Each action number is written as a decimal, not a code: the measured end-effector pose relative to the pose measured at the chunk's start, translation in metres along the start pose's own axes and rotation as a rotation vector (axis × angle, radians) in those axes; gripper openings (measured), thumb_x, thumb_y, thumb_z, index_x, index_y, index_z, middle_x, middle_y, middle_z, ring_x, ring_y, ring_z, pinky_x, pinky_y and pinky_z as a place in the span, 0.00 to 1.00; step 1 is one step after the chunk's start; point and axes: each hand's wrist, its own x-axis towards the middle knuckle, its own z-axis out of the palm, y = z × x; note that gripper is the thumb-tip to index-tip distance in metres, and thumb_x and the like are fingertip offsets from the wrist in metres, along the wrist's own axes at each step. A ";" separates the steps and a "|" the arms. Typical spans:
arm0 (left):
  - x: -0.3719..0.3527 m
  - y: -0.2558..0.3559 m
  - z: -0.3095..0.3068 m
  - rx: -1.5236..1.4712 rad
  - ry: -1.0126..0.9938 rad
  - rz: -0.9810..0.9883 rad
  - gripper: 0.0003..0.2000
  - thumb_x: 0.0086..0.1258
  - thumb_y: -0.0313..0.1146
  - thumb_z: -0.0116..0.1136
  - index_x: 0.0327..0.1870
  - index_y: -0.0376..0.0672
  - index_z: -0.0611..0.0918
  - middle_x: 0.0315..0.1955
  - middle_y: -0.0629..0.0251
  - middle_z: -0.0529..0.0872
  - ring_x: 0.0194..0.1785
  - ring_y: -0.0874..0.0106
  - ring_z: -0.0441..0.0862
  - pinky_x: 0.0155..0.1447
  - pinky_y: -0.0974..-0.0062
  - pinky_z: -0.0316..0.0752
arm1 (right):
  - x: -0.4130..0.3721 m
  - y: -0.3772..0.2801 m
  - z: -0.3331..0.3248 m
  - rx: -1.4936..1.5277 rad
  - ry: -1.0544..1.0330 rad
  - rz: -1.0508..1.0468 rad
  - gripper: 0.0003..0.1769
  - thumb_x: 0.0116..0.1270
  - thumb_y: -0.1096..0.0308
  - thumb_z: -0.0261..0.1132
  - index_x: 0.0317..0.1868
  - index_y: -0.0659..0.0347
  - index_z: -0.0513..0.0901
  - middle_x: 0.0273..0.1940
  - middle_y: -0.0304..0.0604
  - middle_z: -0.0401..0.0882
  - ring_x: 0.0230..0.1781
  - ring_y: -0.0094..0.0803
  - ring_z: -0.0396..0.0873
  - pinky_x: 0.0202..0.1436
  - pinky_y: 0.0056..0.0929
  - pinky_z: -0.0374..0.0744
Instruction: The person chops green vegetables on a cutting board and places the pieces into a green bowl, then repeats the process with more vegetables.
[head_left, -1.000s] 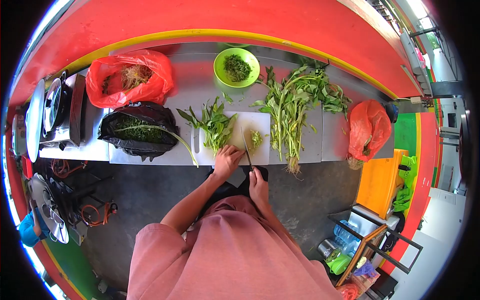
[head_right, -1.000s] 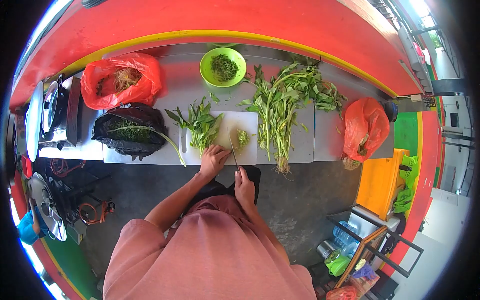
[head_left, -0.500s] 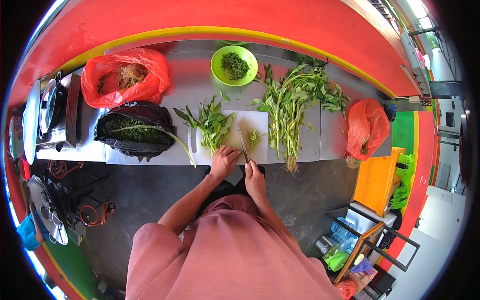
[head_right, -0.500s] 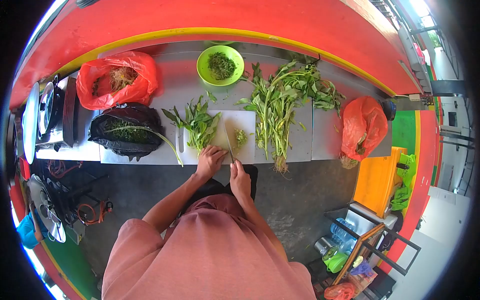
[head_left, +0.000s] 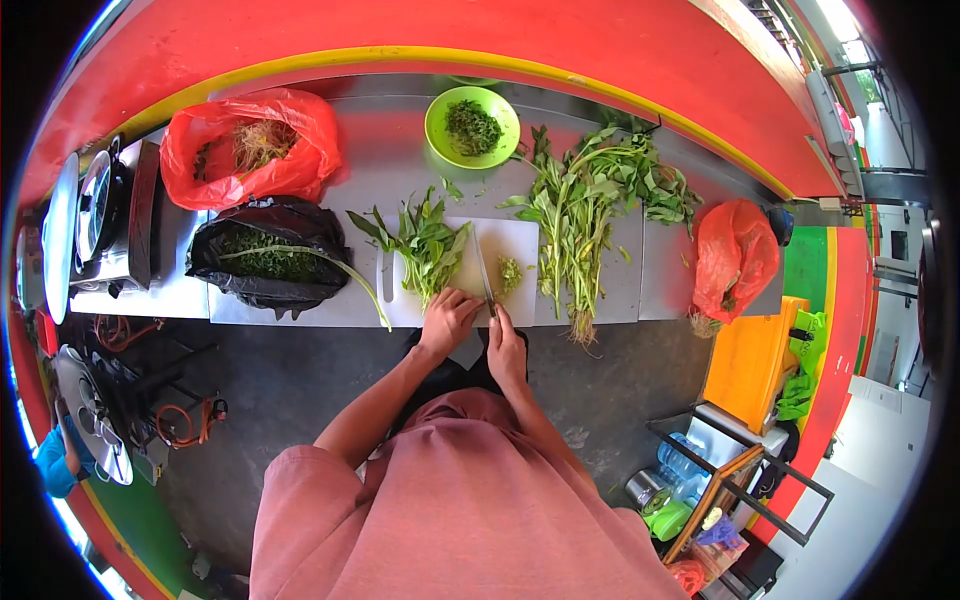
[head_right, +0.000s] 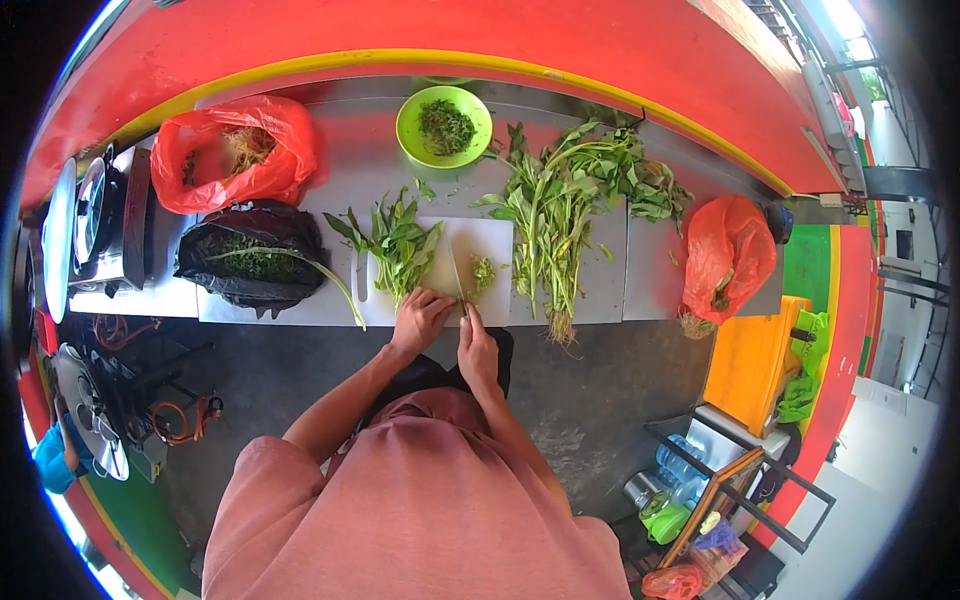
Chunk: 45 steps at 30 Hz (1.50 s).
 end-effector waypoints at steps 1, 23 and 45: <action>0.000 0.001 -0.001 0.002 0.002 -0.003 0.06 0.64 0.31 0.68 0.41 0.48 0.90 0.38 0.70 0.85 0.43 0.66 0.82 0.45 0.66 0.74 | -0.002 -0.001 -0.003 0.067 -0.013 0.020 0.21 0.83 0.58 0.53 0.70 0.56 0.76 0.37 0.64 0.86 0.39 0.63 0.84 0.40 0.51 0.81; 0.002 0.001 -0.002 0.056 -0.068 0.018 0.08 0.65 0.30 0.67 0.45 0.48 0.89 0.38 0.69 0.85 0.43 0.64 0.81 0.47 0.64 0.73 | -0.016 0.017 0.013 -0.133 0.097 -0.100 0.22 0.81 0.57 0.56 0.71 0.45 0.75 0.35 0.56 0.87 0.33 0.56 0.86 0.33 0.52 0.82; 0.004 0.006 -0.005 0.063 -0.113 0.136 0.07 0.65 0.25 0.67 0.43 0.41 0.88 0.36 0.61 0.84 0.41 0.58 0.82 0.46 0.60 0.74 | -0.024 0.015 0.019 -0.116 0.126 0.011 0.21 0.80 0.52 0.57 0.69 0.42 0.76 0.28 0.54 0.85 0.27 0.54 0.85 0.27 0.52 0.82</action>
